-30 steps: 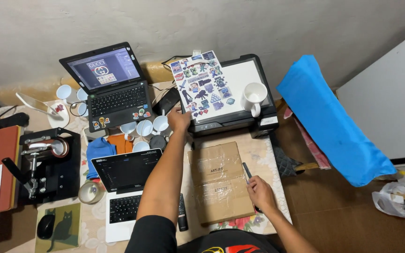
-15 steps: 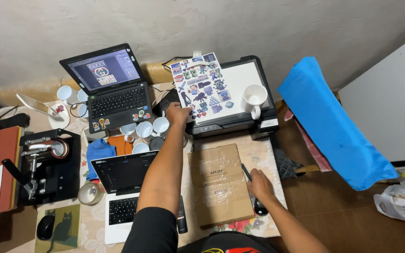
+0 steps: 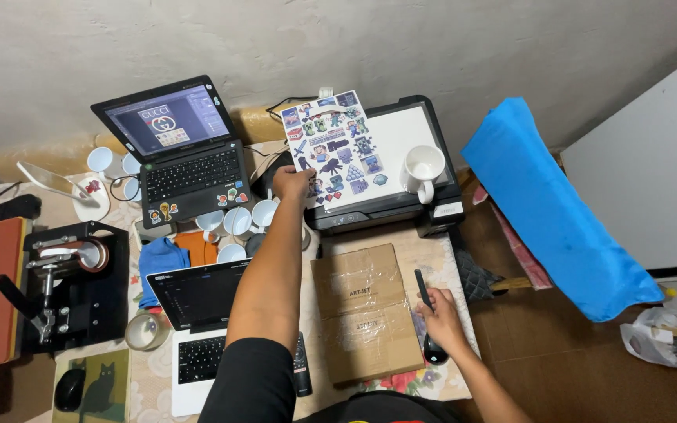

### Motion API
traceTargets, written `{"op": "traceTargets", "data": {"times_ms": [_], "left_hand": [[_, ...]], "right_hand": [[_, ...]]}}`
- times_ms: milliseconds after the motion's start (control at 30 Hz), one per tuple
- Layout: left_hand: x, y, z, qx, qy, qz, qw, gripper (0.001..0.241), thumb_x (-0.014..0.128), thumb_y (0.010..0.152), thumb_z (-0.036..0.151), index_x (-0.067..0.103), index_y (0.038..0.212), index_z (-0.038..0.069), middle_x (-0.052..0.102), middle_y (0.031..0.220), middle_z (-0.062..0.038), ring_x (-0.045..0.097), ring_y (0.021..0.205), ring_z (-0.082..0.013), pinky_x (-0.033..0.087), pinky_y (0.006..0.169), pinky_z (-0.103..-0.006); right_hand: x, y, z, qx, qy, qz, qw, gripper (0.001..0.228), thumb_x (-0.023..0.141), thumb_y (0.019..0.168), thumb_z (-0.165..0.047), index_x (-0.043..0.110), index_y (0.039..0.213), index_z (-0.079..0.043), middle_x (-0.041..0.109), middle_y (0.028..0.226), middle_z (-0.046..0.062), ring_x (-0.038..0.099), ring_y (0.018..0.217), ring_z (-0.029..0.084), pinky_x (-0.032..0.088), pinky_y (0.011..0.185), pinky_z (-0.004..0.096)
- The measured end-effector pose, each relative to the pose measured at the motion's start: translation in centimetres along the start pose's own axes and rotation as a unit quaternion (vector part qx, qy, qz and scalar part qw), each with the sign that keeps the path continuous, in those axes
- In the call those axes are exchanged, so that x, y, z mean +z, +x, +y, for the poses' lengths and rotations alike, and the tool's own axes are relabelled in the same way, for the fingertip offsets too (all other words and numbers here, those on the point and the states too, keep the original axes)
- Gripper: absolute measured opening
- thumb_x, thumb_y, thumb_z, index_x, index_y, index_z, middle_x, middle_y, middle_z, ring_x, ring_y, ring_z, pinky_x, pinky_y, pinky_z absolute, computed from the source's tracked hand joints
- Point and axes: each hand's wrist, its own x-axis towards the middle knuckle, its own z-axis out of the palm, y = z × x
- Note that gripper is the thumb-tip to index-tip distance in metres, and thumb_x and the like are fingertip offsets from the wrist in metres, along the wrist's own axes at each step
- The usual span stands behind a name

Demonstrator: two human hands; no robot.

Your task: The person peels small stickers from a white sheet and places them on a mug. They then move to another table to retrieve a cardboard box and return to the original table to use a craft knife to cut out a larger sticker design from a printed sheet.

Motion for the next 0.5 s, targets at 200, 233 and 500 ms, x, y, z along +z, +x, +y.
{"op": "traceTargets", "data": {"times_ms": [200,233,500], "left_hand": [[0.4,-0.4,1.8,-0.032,-0.04,0.027,0.998,0.04,0.102,0.081,0.025,0.071,0.104,0.02,0.082,0.106,-0.003,0.077,0.082,-0.0208,0.063,0.073,-0.0394],[0.2,-0.7,2.2,-0.032,-0.04,0.026,0.998,0.04,0.102,0.081,0.025,0.071,0.104,0.02,0.082,0.106,-0.003,0.077,0.082,-0.0208,0.063,0.073,-0.0394],[-2.7,0.0,0.3,0.032,-0.068,-0.021,0.997,0.023,0.086,0.098,0.022,0.065,0.091,0.023,0.078,0.096,0.001,0.069,0.08,-0.0177,0.057,0.074,-0.036]], "right_hand": [[0.6,-2.5,1.1,0.013,0.042,-0.004,0.999,0.025,0.067,0.109,-0.009,0.078,0.131,-0.004,0.056,0.13,0.01,0.084,0.1,0.023,0.074,0.098,0.033],[0.7,-2.8,1.2,0.014,0.042,-0.003,0.999,0.025,0.067,0.109,-0.009,0.078,0.131,-0.004,0.056,0.13,0.01,0.084,0.1,0.023,0.074,0.098,0.033],[0.6,-4.1,0.9,0.06,0.107,-0.057,0.991,0.023,0.063,0.111,-0.018,0.067,0.131,-0.008,0.082,0.146,0.013,0.086,0.103,0.021,0.068,0.101,0.037]]}}
